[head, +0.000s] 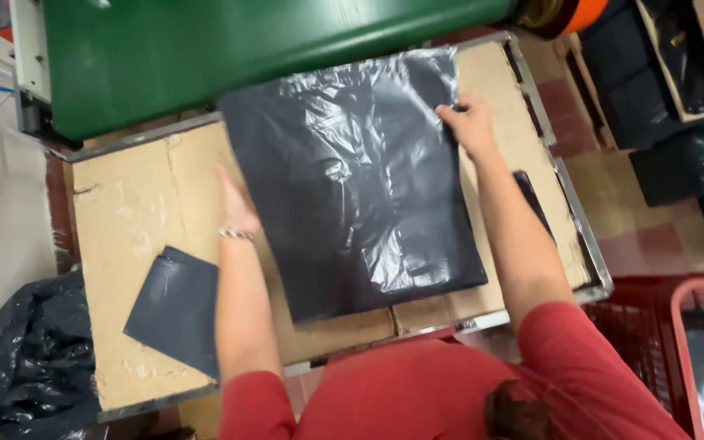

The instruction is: Fold plastic bags and place them into a red plastic crate

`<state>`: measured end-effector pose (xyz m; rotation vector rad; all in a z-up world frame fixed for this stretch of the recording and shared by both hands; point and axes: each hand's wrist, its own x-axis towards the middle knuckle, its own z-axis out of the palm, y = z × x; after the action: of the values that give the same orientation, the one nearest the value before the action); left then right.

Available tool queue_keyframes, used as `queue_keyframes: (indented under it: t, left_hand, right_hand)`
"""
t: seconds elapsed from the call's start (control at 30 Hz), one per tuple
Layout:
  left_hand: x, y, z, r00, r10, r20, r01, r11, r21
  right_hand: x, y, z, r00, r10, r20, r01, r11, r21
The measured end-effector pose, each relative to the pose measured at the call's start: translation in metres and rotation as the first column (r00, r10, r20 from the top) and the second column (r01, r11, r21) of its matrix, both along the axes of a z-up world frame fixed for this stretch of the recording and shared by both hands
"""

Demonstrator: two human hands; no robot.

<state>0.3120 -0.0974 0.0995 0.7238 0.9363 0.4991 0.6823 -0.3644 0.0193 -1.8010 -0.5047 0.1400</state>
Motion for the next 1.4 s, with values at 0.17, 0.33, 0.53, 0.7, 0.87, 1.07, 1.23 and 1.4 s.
queue_keyframes:
  t: [0.17, 0.33, 0.53, 0.7, 0.87, 1.07, 1.23, 1.4]
  left_hand:
    - [-0.006, 0.039, -0.150, 0.671, -0.128, -0.730, 0.578, 0.708, 0.407]
    - [-0.003, 0.027, -0.179, 0.626, 0.208, -0.752, 0.652, 0.390, 0.650]
    - [0.019, 0.015, -0.157, 0.471, 0.304, -0.828, 0.665, 0.494, 0.560]
    - [0.038, -0.026, -0.122, 0.231, 0.724, -0.650, 0.892, 0.109, 0.438]
    - [0.074, -0.094, -0.102, 0.707, 0.394, -0.587, 0.706, -0.345, 0.619]
    - [0.077, -0.125, -0.113, 0.771, 0.179, -0.612, 0.621, -0.428, 0.657]
    - [0.076, -0.104, -0.145, 0.824, -0.034, -0.566, 0.549, -0.203, 0.811]
    - [0.061, -0.034, -0.140, 0.911, -0.390, -0.131, 0.395, 0.919, 0.013]
  right_hand:
    - [0.036, 0.035, -0.104, 0.992, 0.043, 0.118, 0.002, 0.933, -0.359]
    - [0.032, 0.043, -0.080, 0.986, -0.014, 0.165, 0.078, 0.917, -0.390]
    - [0.026, 0.065, -0.065, 0.947, -0.056, 0.315, 0.248, 0.752, -0.611]
    - [0.041, 0.084, -0.069, 0.979, 0.028, 0.202, 0.147, 0.588, -0.795]
    - [0.050, 0.094, -0.029, 0.979, -0.080, -0.188, -0.127, 0.481, -0.867]
    - [0.047, 0.099, -0.043, 0.997, -0.043, -0.065, -0.030, 0.554, -0.832]
    - [0.037, 0.094, -0.045, 0.800, -0.107, -0.590, 0.105, 0.994, -0.037]
    - [-0.077, 0.011, 0.108, 0.976, 0.172, -0.136, -0.181, 0.982, -0.058]
